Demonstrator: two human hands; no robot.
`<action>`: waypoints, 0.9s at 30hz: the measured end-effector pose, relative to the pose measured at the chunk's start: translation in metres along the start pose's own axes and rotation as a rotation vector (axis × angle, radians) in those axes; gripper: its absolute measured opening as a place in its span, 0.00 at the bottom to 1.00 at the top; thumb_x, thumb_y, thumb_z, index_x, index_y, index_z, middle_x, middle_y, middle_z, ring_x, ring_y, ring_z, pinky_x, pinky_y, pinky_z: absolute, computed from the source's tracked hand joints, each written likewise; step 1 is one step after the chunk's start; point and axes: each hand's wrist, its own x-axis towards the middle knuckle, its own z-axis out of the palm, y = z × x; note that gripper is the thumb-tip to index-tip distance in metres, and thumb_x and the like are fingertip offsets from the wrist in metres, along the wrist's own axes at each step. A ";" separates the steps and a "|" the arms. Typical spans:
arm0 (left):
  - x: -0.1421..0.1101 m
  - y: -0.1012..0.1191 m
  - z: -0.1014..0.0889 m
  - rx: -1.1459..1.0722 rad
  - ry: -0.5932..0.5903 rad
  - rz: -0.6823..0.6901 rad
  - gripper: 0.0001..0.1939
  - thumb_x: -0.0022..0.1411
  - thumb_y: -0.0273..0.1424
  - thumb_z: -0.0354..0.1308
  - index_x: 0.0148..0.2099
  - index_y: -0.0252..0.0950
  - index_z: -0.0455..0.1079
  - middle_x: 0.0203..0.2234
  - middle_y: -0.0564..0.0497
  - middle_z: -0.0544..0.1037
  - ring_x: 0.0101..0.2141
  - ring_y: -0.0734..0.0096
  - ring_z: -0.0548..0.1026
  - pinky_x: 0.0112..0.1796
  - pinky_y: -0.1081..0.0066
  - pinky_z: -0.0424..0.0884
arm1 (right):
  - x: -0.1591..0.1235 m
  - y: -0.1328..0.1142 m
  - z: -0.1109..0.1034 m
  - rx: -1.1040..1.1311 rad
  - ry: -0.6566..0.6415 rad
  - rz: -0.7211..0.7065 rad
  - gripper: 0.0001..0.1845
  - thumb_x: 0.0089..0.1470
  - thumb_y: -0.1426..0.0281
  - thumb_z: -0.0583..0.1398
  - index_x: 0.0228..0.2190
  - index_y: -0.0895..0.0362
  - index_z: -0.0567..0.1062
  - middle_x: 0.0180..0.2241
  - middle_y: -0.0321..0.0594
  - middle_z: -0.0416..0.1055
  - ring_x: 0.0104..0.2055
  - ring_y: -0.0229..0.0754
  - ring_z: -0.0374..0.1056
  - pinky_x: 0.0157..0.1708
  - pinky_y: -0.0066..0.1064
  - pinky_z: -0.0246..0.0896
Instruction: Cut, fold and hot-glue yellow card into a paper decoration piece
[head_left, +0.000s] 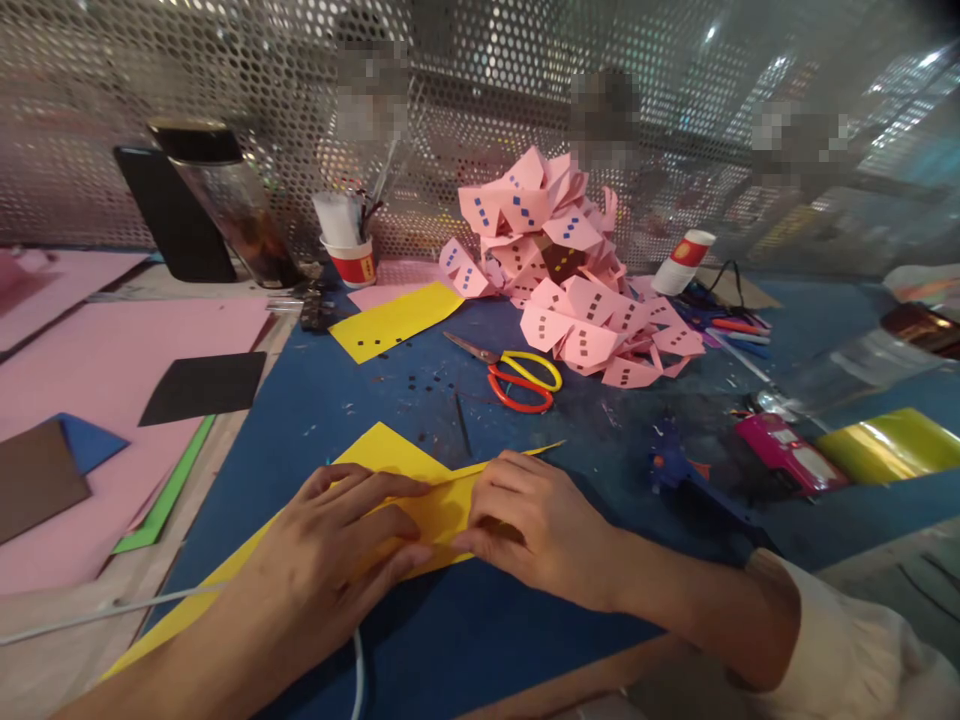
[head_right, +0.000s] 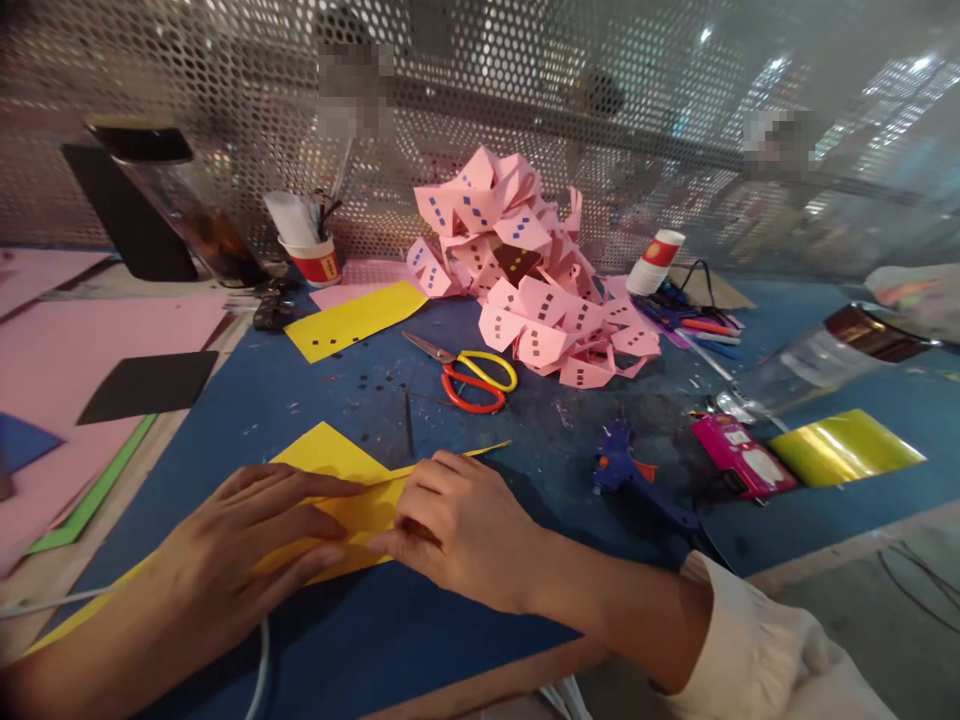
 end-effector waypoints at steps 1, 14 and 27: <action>0.000 0.001 0.001 0.008 0.006 -0.008 0.09 0.73 0.39 0.54 0.43 0.45 0.75 0.51 0.55 0.80 0.48 0.64 0.78 0.50 0.61 0.66 | 0.000 0.000 0.001 0.008 0.008 0.011 0.13 0.67 0.63 0.61 0.32 0.57 0.75 0.33 0.39 0.74 0.37 0.41 0.66 0.43 0.35 0.63; -0.003 0.000 0.010 0.076 0.113 -0.036 0.07 0.74 0.33 0.53 0.51 0.42 0.69 0.44 0.56 0.83 0.42 0.67 0.81 0.49 0.63 0.73 | -0.005 0.003 0.001 -0.173 0.061 -0.184 0.10 0.68 0.71 0.59 0.50 0.55 0.73 0.41 0.38 0.78 0.42 0.41 0.72 0.45 0.34 0.63; -0.018 0.001 0.005 0.277 0.093 0.218 0.18 0.75 0.28 0.50 0.62 0.38 0.69 0.56 0.50 0.79 0.61 0.66 0.71 0.66 0.62 0.59 | -0.006 0.002 0.001 -0.264 0.021 -0.172 0.13 0.70 0.69 0.55 0.51 0.58 0.74 0.41 0.40 0.78 0.43 0.43 0.71 0.49 0.37 0.64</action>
